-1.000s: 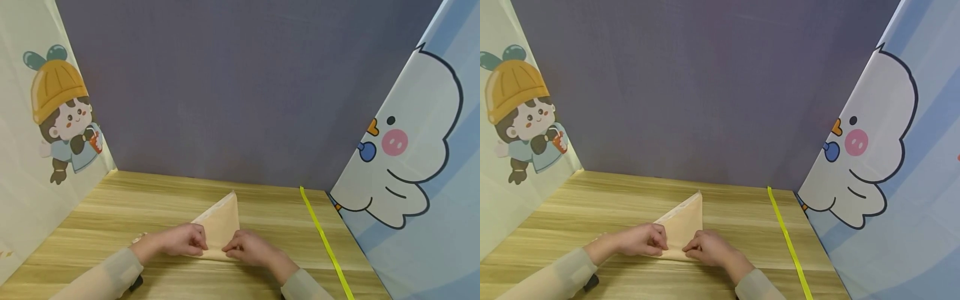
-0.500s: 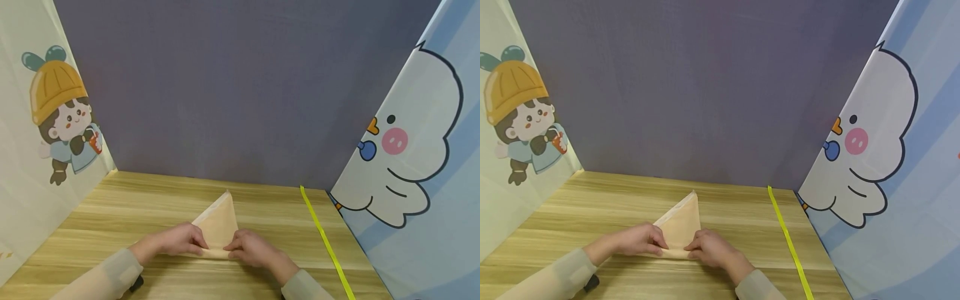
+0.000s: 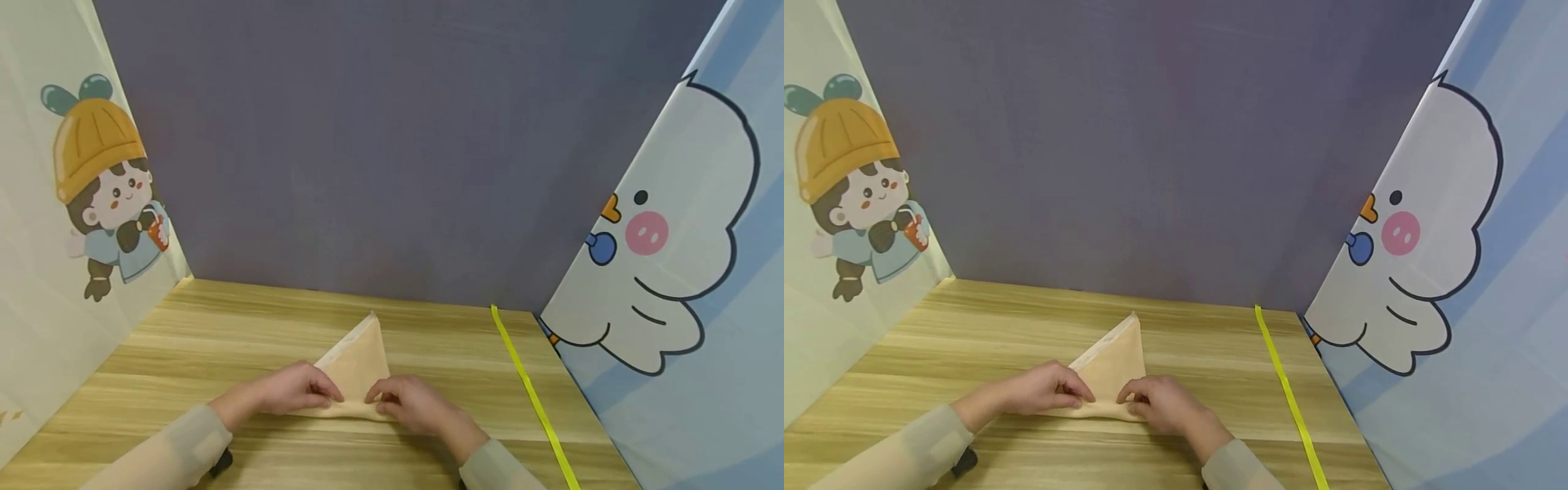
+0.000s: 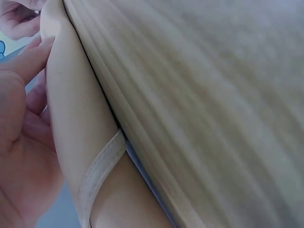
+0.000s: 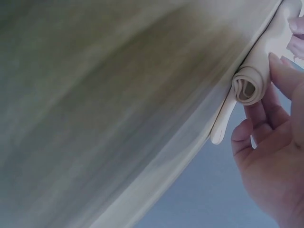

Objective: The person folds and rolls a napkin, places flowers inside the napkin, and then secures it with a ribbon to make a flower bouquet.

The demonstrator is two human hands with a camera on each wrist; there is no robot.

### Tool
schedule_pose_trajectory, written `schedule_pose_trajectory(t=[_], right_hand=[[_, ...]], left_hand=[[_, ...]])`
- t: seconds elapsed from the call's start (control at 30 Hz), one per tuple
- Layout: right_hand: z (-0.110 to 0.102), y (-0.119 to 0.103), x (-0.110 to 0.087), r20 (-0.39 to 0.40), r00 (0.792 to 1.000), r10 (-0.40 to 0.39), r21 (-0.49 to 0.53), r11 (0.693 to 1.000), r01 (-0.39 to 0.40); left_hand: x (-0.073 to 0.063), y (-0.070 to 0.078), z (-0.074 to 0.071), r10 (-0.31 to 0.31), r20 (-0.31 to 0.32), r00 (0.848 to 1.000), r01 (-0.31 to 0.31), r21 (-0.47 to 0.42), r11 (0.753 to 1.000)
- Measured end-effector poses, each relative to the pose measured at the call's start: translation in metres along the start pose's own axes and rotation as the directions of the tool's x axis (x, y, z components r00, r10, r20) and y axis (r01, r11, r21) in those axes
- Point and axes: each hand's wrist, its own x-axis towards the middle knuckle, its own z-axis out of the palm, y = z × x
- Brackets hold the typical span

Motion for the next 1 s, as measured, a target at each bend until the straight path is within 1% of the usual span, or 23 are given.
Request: schedule_pose_trajectory(t=[0.17,0.23,0.37,0.43,0.5,0.57,0.63,0.8,0.87,1.0], right_hand=[[-0.001,0.001,0.000,-0.001,1.000,-0.010,-0.059,0.998,0.010],[-0.001,0.000,-0.001,-0.001,1.000,-0.021,-0.088,0.996,0.021],[-0.002,-0.002,-0.001,-0.017,0.996,-0.082,-0.140,0.987,0.079],[-0.002,-0.003,0.000,-0.028,0.993,-0.115,-0.170,0.979,0.109],[-0.001,-0.004,0.000,-0.037,0.989,-0.142,-0.195,0.972,0.132],[0.000,-0.003,0.001,-0.041,0.988,-0.150,-0.206,0.969,0.138],[0.001,-0.003,0.001,-0.045,0.988,-0.148,-0.201,0.970,0.137],[0.000,-0.003,0.000,-0.059,0.991,-0.121,-0.199,0.974,0.107],[-0.001,-0.004,-0.001,-0.056,0.992,-0.114,-0.215,0.972,0.099],[-0.003,-0.005,-0.002,-0.044,0.991,-0.129,-0.254,0.960,0.114]], left_hand=[[0.003,-0.001,-0.001,0.050,0.012,0.999,-0.051,0.087,0.995],[0.003,0.000,-0.001,0.058,0.020,0.998,-0.060,0.114,0.992],[0.002,0.000,0.000,0.101,0.012,0.995,-0.102,0.162,0.982],[0.003,0.001,0.000,0.115,0.005,0.993,-0.114,0.169,0.979],[0.004,0.002,-0.001,0.118,0.009,0.993,-0.118,0.157,0.981],[0.005,0.003,-0.001,0.109,0.018,0.994,-0.111,0.137,0.984],[0.006,0.004,-0.002,0.106,0.028,0.994,-0.109,0.138,0.984],[0.007,0.008,-0.004,0.135,0.038,0.990,-0.140,0.217,0.966],[0.007,0.009,-0.005,0.115,0.051,0.992,-0.124,0.221,0.967],[0.005,0.011,-0.007,0.011,0.097,0.995,-0.028,0.176,0.984]])
